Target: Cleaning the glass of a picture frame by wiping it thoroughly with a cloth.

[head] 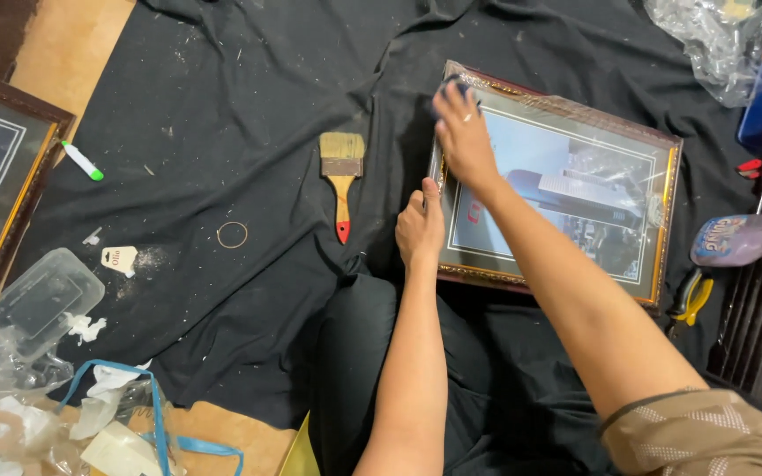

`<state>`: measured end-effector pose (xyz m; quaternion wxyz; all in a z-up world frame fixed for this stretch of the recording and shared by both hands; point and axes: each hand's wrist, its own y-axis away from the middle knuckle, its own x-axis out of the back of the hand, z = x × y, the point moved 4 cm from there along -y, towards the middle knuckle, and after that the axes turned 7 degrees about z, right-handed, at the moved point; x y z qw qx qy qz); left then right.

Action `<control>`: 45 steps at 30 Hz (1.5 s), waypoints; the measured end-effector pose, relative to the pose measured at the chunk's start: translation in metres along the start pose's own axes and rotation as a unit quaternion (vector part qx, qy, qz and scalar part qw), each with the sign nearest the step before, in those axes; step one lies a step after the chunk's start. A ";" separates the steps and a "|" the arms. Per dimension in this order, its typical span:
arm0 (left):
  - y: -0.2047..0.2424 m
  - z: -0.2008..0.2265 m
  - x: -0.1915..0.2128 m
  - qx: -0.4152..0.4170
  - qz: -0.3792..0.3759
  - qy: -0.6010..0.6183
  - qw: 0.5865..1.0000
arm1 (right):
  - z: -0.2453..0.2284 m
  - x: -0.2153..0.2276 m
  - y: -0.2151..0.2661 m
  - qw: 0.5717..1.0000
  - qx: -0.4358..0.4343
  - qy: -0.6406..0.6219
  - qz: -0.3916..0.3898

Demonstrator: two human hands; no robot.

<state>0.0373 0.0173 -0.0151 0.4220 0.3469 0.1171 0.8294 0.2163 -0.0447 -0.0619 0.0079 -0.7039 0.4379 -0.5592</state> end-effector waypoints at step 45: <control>0.008 -0.003 0.013 -0.025 0.048 0.174 0.983 | -0.017 0.006 -0.006 0.997 -0.017 0.031 0.068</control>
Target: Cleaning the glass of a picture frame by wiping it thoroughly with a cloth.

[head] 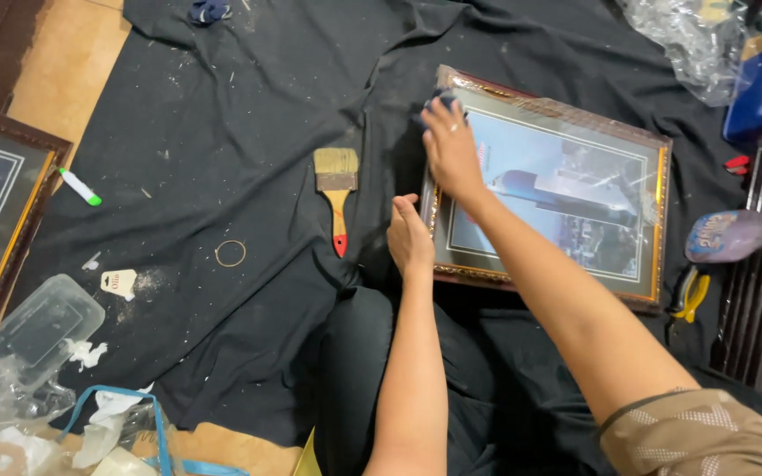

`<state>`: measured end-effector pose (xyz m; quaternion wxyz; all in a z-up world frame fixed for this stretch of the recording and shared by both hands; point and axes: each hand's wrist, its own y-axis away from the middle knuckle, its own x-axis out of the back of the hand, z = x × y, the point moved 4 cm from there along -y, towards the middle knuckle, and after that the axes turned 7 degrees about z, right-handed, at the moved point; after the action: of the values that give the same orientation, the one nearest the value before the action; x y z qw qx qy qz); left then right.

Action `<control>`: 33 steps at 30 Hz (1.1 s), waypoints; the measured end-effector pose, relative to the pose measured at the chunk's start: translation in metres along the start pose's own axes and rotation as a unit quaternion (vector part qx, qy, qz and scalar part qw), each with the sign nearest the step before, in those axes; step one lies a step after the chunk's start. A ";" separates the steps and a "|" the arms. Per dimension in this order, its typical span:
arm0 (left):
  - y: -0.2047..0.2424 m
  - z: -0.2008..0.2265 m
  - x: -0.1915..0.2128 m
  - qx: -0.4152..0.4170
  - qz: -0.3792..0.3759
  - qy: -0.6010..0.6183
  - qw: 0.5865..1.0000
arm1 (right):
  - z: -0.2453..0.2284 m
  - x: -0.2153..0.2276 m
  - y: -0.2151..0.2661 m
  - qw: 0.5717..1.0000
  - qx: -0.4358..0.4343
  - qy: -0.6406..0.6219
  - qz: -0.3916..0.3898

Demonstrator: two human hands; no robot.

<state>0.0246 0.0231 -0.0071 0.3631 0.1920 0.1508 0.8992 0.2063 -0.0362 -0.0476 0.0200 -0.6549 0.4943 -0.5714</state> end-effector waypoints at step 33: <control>0.055 0.004 0.000 0.167 -0.171 0.536 0.810 | -0.083 0.127 0.205 0.968 -0.218 0.074 0.097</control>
<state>-0.0062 -0.0143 0.0194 0.3353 -0.2914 0.4998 0.7435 -0.0028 -0.1812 -0.0476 -0.1046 -0.5478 0.6685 -0.4919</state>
